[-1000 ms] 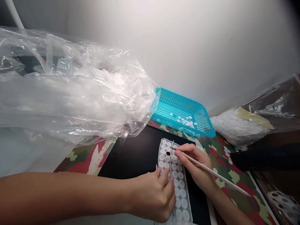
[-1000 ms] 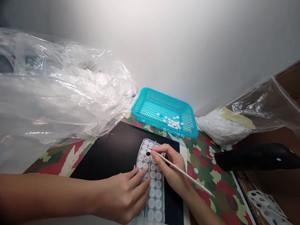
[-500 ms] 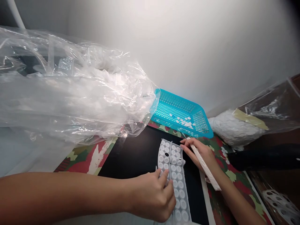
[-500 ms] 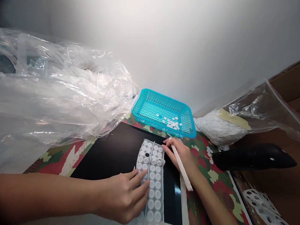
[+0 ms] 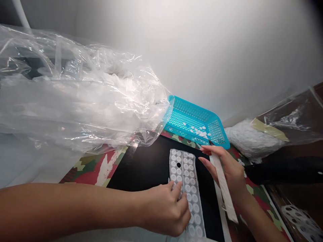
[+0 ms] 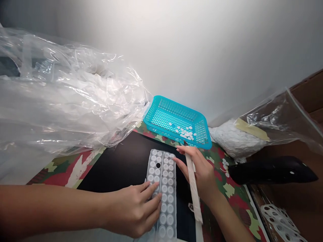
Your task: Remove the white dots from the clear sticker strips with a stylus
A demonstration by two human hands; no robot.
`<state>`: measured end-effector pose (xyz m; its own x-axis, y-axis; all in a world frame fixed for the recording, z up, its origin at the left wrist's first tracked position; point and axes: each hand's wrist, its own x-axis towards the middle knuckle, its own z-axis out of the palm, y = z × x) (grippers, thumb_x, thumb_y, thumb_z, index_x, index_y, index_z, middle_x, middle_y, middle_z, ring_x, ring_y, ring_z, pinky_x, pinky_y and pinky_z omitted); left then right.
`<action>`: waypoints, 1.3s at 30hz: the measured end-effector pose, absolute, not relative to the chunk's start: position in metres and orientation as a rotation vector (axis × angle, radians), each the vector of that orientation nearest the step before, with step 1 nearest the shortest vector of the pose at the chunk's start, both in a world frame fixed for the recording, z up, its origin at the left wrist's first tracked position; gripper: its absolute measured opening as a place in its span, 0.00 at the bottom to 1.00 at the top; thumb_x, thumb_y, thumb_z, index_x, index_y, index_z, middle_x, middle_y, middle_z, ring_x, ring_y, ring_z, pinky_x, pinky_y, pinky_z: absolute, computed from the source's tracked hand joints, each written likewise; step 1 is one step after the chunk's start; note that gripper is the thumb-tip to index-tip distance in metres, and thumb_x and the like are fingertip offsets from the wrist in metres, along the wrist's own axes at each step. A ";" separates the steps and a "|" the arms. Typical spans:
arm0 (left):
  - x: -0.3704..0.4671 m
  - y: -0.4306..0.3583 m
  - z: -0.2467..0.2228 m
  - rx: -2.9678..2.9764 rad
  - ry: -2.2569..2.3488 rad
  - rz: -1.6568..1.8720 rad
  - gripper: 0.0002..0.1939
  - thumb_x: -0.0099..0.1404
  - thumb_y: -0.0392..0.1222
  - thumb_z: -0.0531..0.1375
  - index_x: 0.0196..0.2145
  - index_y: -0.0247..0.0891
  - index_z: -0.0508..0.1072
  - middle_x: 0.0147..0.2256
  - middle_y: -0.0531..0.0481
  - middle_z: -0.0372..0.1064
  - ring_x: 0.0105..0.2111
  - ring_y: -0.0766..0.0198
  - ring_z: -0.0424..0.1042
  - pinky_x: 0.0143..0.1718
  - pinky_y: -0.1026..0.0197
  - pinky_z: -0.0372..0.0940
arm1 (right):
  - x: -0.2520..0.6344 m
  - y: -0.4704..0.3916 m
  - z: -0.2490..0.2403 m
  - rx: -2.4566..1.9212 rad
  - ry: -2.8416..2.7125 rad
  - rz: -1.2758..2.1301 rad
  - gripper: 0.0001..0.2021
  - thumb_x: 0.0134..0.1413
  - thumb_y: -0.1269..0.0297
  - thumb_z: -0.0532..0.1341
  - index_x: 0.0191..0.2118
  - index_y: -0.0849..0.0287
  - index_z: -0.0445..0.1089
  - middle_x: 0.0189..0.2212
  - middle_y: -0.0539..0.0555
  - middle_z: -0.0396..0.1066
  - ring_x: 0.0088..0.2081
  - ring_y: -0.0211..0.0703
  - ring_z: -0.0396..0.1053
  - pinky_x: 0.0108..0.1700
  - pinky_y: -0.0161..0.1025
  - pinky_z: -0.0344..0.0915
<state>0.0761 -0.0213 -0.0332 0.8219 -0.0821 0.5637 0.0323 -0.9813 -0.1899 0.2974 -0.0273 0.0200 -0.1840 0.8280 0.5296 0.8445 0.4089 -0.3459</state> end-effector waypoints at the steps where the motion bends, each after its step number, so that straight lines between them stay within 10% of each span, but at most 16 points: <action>1: 0.076 -0.021 -0.033 -2.813 0.042 -0.884 0.09 0.61 0.34 0.55 0.32 0.30 0.75 0.35 0.39 0.75 0.36 0.46 0.76 0.29 0.49 0.73 | 0.296 -0.030 0.022 -1.432 -1.972 0.013 0.15 0.57 0.66 0.62 0.50 0.52 0.66 0.39 0.54 0.73 0.40 0.46 0.72 0.45 0.42 0.70; 8: 0.076 -0.021 -0.031 -2.811 0.022 -0.889 0.10 0.61 0.33 0.53 0.32 0.30 0.75 0.33 0.39 0.74 0.35 0.47 0.76 0.30 0.50 0.72 | 0.277 -0.042 0.002 -1.326 -1.937 0.709 0.12 0.61 0.66 0.57 0.49 0.52 0.71 0.36 0.54 0.75 0.37 0.44 0.74 0.38 0.38 0.72; 39: 0.077 -0.022 -0.030 -2.813 0.017 -0.924 0.09 0.60 0.33 0.53 0.30 0.30 0.74 0.30 0.38 0.74 0.31 0.48 0.76 0.30 0.49 0.72 | 0.265 -0.043 -0.009 -1.251 -2.201 0.573 0.10 0.59 0.74 0.56 0.42 0.57 0.72 0.33 0.54 0.72 0.35 0.40 0.72 0.36 0.34 0.71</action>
